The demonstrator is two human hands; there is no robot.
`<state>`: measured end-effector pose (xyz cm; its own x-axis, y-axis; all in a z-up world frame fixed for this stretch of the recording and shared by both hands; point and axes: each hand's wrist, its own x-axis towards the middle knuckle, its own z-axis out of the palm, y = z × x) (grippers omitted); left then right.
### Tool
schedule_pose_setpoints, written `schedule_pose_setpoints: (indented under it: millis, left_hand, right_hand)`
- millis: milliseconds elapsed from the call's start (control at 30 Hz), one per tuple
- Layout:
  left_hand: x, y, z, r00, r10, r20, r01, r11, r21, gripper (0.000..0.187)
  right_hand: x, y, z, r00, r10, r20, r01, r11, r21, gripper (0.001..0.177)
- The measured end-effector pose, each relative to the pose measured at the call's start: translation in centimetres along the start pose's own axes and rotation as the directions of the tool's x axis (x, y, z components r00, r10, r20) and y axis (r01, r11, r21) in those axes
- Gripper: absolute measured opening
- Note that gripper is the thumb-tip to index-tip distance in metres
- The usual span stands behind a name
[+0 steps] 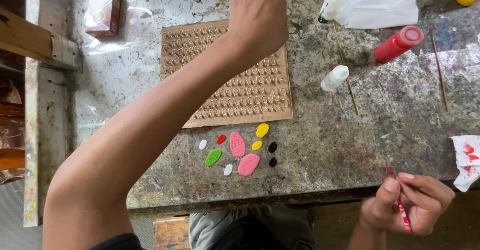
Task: The person is using a small paintbrush to apply different colors of paint to small jewelry components laid out on a workbench.
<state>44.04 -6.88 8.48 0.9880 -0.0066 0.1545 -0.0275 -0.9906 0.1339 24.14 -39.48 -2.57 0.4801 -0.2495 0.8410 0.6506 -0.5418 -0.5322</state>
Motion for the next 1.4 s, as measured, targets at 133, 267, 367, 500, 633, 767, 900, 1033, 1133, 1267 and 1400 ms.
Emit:
schedule_pose_setpoints:
  millis: [133,267,367,500,633,767,900,1033,1133,1267,1400]
  left_hand:
    - [0.2,0.0,-0.2,1.000,-0.003,0.017,0.003,1.000,0.005,0.013]
    - [0.0,0.5,-0.7,1.000,-0.010,0.004,0.010,1.000,-0.005,0.015]
    - [0.3,0.1,-0.4,0.997,0.024,-0.071,-0.026,0.999,-0.025,0.013]
    - [0.0,-0.1,-1.3,0.989,0.050,-0.138,-0.053,0.998,-0.018,0.025]
    - [-2.1,-0.3,-4.4,0.921,0.194,-0.338,-0.244,0.964,-0.111,0.023]
    - [-8.2,1.0,-12.1,0.868,0.274,-0.415,-0.339,0.937,-0.091,0.021]
    - [-18.5,0.0,-18.2,0.917,0.372,-0.147,-0.378,0.926,-0.012,0.018]
    - [-28.0,-1.6,-19.5,0.817,0.498,-0.290,-0.439,0.864,0.246,0.036]
    - [-36.7,-3.1,-15.0,0.849,0.290,-0.441,-0.285,0.955,0.079,0.006]
    - [-50.5,-8.2,-3.8,0.789,0.005,-0.614,0.069,0.993,0.097,0.007]
    - [-58.6,-9.8,10.0,0.773,-0.034,-0.633,0.195,0.963,0.186,0.025]
  right_hand:
    - [0.0,0.1,0.0,1.000,-0.013,0.004,0.013,1.000,0.001,0.035]
    - [0.0,0.0,0.0,1.000,-0.006,0.010,0.006,1.000,0.016,0.036]
    - [0.0,-0.1,-0.3,0.999,-0.008,0.046,0.008,1.000,-0.008,0.035]
    - [0.0,-0.1,-0.3,0.999,-0.003,0.047,0.003,1.000,0.000,0.033]
    - [-0.1,0.7,-0.4,0.999,-0.035,0.033,0.034,0.999,0.040,0.034]
    - [0.1,-0.4,-0.1,0.999,-0.020,0.027,0.019,0.998,0.053,0.031]
    - [0.3,-0.6,0.2,0.999,-0.046,-0.027,0.047,0.998,0.040,0.031]
    - [0.2,-0.5,-0.6,0.999,0.008,0.037,-0.013,0.993,0.121,0.020]
    - [1.5,-0.7,-1.8,0.973,-0.031,0.230,0.019,0.998,0.056,0.015]
    - [5.1,0.1,-2.8,0.802,-0.074,0.593,0.153,0.985,-0.084,0.042]
    - [9.4,-0.6,-0.6,0.677,-0.063,0.733,0.255,0.955,-0.154,0.050]
